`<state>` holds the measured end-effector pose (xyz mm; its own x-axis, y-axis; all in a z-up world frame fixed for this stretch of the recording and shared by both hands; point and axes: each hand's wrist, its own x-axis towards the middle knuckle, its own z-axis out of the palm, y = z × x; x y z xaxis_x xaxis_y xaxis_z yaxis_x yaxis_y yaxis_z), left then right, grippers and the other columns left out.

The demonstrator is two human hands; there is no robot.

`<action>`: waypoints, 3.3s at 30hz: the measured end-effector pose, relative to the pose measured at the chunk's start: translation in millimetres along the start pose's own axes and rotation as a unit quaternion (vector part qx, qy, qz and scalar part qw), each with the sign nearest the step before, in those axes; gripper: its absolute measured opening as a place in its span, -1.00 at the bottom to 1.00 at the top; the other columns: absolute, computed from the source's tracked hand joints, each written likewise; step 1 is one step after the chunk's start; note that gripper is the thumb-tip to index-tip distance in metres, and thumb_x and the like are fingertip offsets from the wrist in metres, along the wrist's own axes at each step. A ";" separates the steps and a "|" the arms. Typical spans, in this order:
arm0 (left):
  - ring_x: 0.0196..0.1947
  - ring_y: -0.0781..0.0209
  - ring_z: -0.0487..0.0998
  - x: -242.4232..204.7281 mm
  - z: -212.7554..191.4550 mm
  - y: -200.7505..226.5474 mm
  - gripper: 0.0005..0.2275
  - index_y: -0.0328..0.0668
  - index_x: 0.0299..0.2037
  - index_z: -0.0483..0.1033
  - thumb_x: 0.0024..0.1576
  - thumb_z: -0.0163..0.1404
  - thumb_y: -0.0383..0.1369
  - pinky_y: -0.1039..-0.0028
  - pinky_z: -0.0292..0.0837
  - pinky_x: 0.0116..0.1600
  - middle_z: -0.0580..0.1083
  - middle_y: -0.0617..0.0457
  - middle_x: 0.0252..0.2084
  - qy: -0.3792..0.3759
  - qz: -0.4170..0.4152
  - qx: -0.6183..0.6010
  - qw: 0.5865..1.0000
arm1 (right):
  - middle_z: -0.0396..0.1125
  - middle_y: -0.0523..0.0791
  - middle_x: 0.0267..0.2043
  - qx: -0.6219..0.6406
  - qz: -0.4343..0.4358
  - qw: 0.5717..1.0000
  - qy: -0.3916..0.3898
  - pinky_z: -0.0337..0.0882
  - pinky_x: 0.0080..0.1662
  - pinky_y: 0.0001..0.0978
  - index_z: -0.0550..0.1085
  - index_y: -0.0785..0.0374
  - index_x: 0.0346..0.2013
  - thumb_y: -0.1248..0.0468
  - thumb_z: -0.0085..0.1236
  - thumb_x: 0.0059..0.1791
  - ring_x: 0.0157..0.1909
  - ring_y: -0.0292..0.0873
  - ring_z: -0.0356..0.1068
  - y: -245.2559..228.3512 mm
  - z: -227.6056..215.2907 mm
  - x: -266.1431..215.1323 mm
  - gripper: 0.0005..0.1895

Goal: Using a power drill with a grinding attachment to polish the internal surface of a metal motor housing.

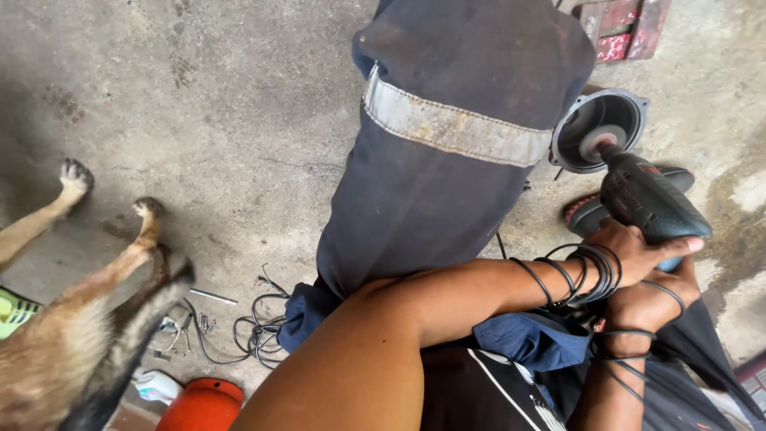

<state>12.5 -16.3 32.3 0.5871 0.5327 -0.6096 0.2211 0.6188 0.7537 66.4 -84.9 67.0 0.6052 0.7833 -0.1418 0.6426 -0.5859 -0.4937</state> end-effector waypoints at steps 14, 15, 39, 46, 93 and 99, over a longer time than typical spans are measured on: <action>-0.15 -0.06 0.68 67.7 -12.5 -44.2 -0.16 -0.05 -0.01 0.65 -0.21 -0.42 0.35 0.22 0.50 -0.01 0.66 -0.08 -0.10 -0.021 -0.078 0.077 0.994 | 0.43 0.14 -0.19 -0.026 0.018 0.999 -0.042 0.35 -0.22 -0.22 0.46 0.59 0.07 0.55 0.14 0.07 -0.31 -0.07 0.26 48.4 48.8 34.4 -0.73; -0.09 -0.09 0.67 71.7 -13.4 -45.2 -0.12 -0.02 0.05 0.63 -0.21 -0.46 0.37 0.18 0.46 0.08 0.65 -0.09 -0.05 -0.037 -0.091 0.088 0.991 | 0.45 0.16 -0.23 -0.064 0.010 0.997 -0.037 0.36 -0.25 -0.17 0.47 0.58 0.02 0.50 0.24 0.06 -0.35 -0.02 0.31 47.4 50.9 36.0 -0.74; -0.07 -0.14 0.64 48.5 -24.8 -9.0 -0.01 -0.41 0.07 0.57 -0.27 -0.40 0.37 0.29 0.47 0.07 0.60 -0.29 -0.05 -0.011 -0.108 -0.104 0.989 | 0.47 0.24 -0.26 -0.179 -0.030 0.978 -0.101 0.43 -0.31 -0.05 0.52 0.59 0.06 0.39 0.31 0.12 -0.35 0.16 0.45 10.3 17.1 60.9 -0.70; 0.01 -0.09 0.64 53.7 -51.3 -2.7 0.07 -0.17 0.18 0.54 -0.33 -0.62 0.40 0.27 0.41 0.14 0.62 -0.13 0.04 -0.058 -0.153 0.028 0.986 | 0.47 0.19 -0.25 -0.182 0.001 0.976 -0.119 0.44 -0.28 0.00 0.49 0.51 -0.04 0.31 0.35 0.11 -0.32 0.19 0.49 44.4 40.1 72.8 -0.70; -0.36 -0.11 0.62 12.7 -33.4 21.8 -0.16 -0.57 -0.30 0.60 -0.18 -0.26 0.30 0.28 0.50 -0.22 0.58 -0.28 -0.35 0.011 -0.226 0.006 0.974 | 0.42 0.19 -0.34 -0.079 0.100 0.983 -0.130 0.35 -0.28 -0.04 0.51 0.45 0.00 0.31 0.27 0.04 -0.42 0.10 0.33 16.8 14.4 41.3 -0.70; -0.30 -0.12 0.60 -14.0 -22.2 44.4 -0.10 -0.58 -0.24 0.57 -0.15 -0.38 0.33 0.29 0.49 -0.13 0.54 -0.32 -0.24 -0.005 -0.194 0.047 0.980 | 0.45 0.19 -0.32 -0.084 0.125 0.982 -0.113 0.36 -0.28 -0.01 0.53 0.45 0.04 0.20 0.39 -0.01 -0.41 0.15 0.36 -7.6 -14.9 25.0 -0.56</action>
<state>-3.2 16.5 68.8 0.4524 0.2620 -0.8525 0.4990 0.7179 0.4855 83.6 -64.0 80.0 0.6466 0.6261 -0.4358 0.5671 -0.7766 -0.2743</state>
